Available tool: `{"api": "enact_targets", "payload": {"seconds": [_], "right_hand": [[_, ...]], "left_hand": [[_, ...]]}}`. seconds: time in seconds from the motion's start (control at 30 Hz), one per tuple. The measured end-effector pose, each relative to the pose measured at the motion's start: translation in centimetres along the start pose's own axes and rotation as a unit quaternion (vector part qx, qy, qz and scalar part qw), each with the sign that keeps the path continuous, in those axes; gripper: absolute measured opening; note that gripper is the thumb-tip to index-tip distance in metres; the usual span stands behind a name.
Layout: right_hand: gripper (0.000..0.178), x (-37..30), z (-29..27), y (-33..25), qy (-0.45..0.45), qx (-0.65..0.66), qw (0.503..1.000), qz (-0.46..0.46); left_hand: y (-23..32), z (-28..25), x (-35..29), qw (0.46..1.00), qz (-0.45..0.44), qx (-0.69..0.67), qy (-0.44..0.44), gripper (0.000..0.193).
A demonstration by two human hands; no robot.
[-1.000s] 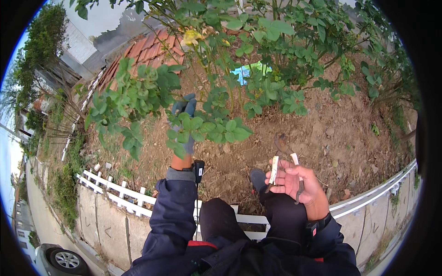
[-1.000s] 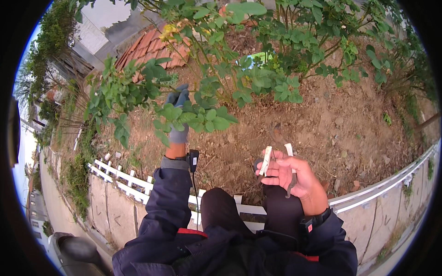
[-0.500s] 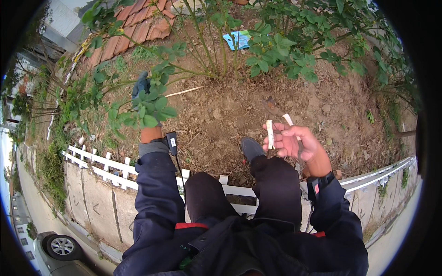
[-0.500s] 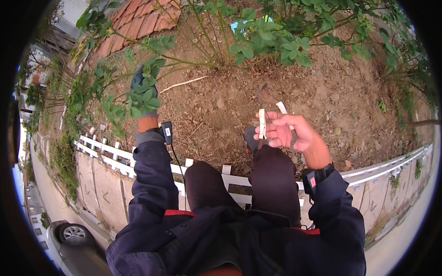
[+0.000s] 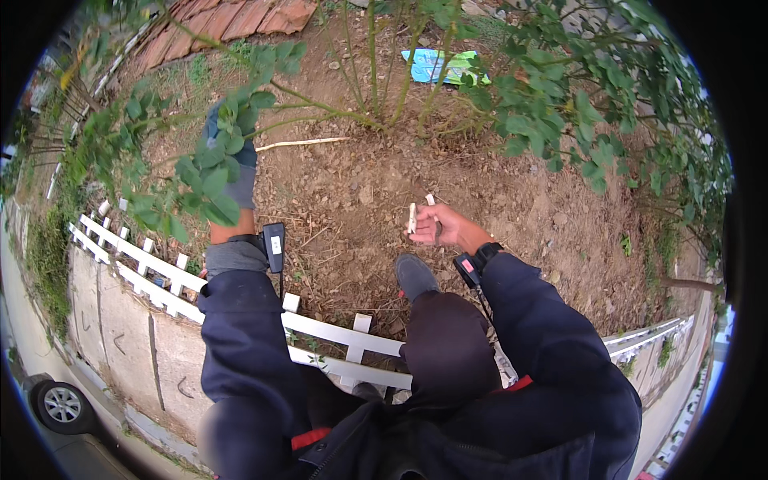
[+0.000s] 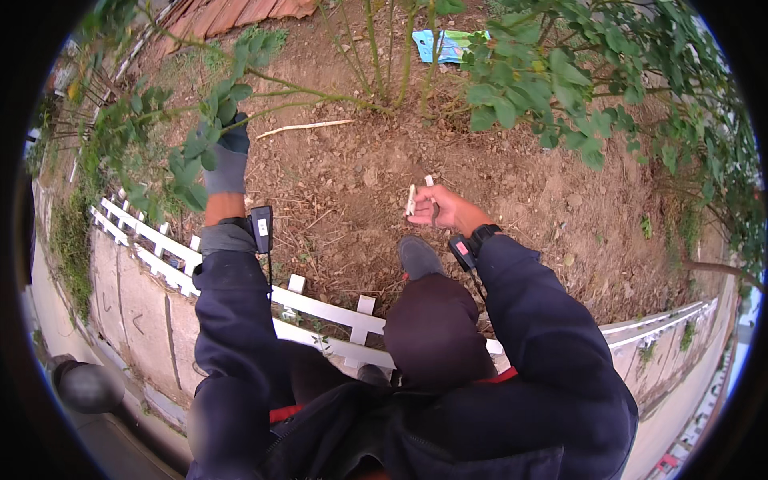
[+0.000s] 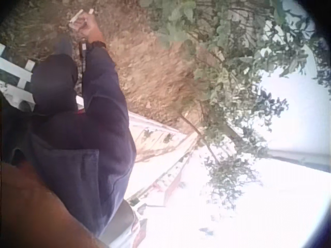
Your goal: The person uses pruning shears to cut small branches from a tree and a bush in a garden. They hold branches with one hand and cut with the other, then drop the cut pieces to the ground.
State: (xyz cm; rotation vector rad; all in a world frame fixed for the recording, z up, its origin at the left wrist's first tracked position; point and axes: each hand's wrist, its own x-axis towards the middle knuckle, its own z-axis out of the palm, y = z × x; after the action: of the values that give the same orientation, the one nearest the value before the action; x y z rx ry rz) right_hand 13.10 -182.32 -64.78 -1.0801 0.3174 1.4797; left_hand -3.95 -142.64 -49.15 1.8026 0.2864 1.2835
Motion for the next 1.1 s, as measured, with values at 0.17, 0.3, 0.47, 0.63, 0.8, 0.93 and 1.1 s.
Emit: {"api": "enact_targets", "payload": {"seconds": [0.17, 0.3, 0.47, 0.63, 0.8, 0.93, 1.1], "right_hand": [[0.021, 6.9, 0.5, -1.2, -0.045, 0.070, 0.996, -0.041], [0.023, 11.9, 1.0, -2.7, -0.041, 0.129, 0.990, -0.033], [0.020, 16.8, 1.2, -3.9, -0.003, 0.140, 0.988, -0.071], [0.022, 18.0, -0.5, -6.3, -0.032, 0.049, 0.998, -0.039], [0.021, 18.6, -1.1, -7.9, -0.018, 0.052, 0.997, -0.046], [0.023, 20.2, 0.5, -7.4, -0.065, 0.177, 0.979, -0.075], [0.027, 22.4, 2.8, -6.6, -0.067, 0.305, 0.941, -0.131]], "left_hand": [[-3.1, 0.2, 3.9, 0.858, -0.248, -0.447, 0.051, 0.031], [-4.0, 0.1, 7.1, 0.839, -0.259, -0.479, 0.017, 0.028], [-4.2, 0.2, 8.3, 0.831, -0.319, -0.449, 0.077, 0.022], [-6.4, -3.0, 7.4, 0.796, -0.330, -0.506, 0.041, 0.019], [-9.3, -4.6, 5.6, 0.819, -0.296, -0.487, 0.066, 0.032], [-8.4, -2.7, 7.3, 0.801, -0.282, -0.528, 0.023, 0.029], [-5.0, 4.0, 13.5, 0.861, -0.299, -0.412, 0.014, 0.019]]}}
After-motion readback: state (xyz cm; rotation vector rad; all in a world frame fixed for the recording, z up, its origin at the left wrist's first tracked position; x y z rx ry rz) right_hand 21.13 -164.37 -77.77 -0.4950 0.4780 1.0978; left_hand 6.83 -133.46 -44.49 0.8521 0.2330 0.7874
